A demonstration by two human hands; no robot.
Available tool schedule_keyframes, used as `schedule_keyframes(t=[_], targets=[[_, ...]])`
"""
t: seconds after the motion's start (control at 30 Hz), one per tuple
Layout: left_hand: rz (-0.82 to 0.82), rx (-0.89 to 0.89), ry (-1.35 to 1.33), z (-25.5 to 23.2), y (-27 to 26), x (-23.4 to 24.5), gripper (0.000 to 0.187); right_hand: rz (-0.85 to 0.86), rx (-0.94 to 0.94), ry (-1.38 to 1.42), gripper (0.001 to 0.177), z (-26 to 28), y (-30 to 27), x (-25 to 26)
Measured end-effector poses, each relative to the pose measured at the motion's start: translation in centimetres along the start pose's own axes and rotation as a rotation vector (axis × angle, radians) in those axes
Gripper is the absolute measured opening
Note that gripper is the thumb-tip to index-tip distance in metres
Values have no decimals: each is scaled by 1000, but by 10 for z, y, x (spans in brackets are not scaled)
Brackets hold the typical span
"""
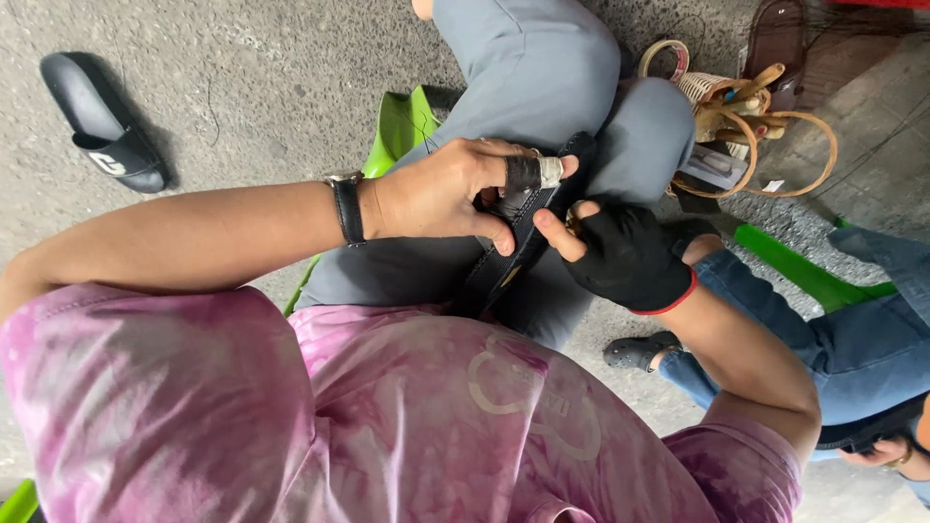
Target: Hand-stitching the sole of a leather shoe using a needle and thread in a shoe repair shop.
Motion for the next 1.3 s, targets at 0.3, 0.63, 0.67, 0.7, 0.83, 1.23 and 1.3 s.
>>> schedule_keyframes(t=[0.3, 0.63, 0.67, 0.7, 0.83, 1.23, 1.3], targets=[[-3, -34, 1, -7, 2, 4, 57, 24, -84, 133, 51, 5, -22, -20], [55, -48, 86, -17, 4, 4, 54, -80, -166, 198, 51, -1, -24, -5], [57, -48, 97, -17, 4, 4, 54, -127, -89, 96, 46, 2, -24, -2], [67, -50, 107, -17, 4, 3, 54, -175, -18, -12, 43, 6, -24, 0], [84, -47, 161, -18, 5, -1, 54, -210, 164, 66, 35, 7, -23, 2], [87, 20, 194, -18, 3, 2, 55, 160, -42, 15, 48, -4, -11, 3], [80, 15, 187, -17, 3, 3, 55, 218, -115, 110, 48, -10, -8, 1]])
Point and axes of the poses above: each hand's wrist, its own y-axis towards the middle knuckle, its own x-axis out of the back of the hand, z = x × y, the point moved 6 cm from there along y, towards the middle knuckle, and after that the axes turned 13 degrees about -z, right-handed, at the moved point
